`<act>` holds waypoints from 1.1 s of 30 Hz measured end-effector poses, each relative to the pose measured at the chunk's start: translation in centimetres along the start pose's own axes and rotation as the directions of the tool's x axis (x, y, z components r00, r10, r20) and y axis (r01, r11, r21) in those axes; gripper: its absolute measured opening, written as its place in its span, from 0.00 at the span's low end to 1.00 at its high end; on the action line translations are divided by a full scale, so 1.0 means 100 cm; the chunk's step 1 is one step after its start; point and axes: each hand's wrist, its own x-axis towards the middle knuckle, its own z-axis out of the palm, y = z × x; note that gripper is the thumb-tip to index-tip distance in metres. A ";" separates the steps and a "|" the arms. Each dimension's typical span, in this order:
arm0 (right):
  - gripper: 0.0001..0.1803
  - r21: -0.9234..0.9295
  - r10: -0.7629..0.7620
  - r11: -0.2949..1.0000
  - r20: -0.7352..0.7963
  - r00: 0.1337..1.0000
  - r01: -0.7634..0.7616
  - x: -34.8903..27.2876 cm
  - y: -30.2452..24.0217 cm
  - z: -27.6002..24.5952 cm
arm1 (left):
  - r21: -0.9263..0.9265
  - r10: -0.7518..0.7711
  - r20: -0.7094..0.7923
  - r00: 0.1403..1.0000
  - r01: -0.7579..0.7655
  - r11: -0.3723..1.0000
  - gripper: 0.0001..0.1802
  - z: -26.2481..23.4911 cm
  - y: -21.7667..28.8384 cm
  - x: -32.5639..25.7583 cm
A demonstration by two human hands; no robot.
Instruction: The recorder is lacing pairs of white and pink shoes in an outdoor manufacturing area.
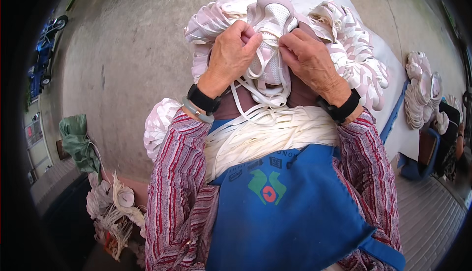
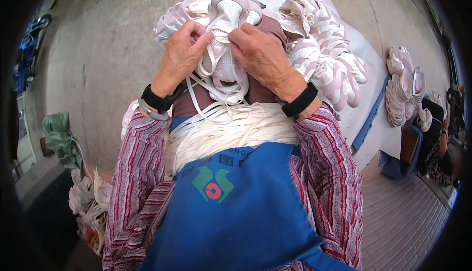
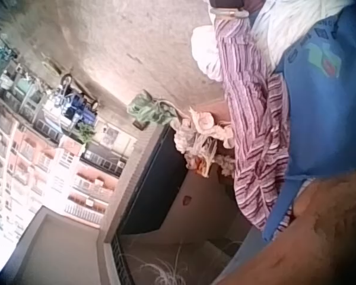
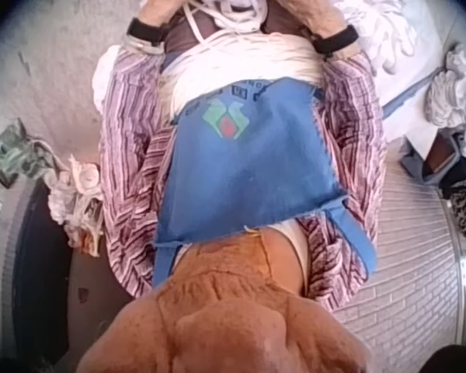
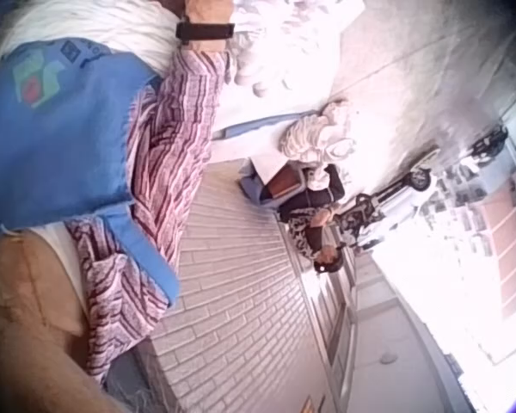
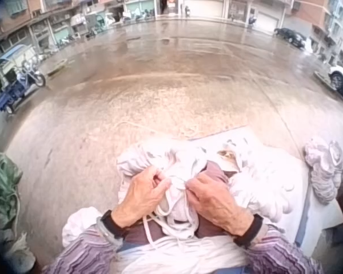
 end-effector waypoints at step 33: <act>0.05 -0.015 0.041 0.999 -0.009 0.999 -0.041 -0.018 0.003 0.003 | -0.445 -0.450 0.453 0.770 0.633 0.634 0.09 -0.071 0.003 -0.060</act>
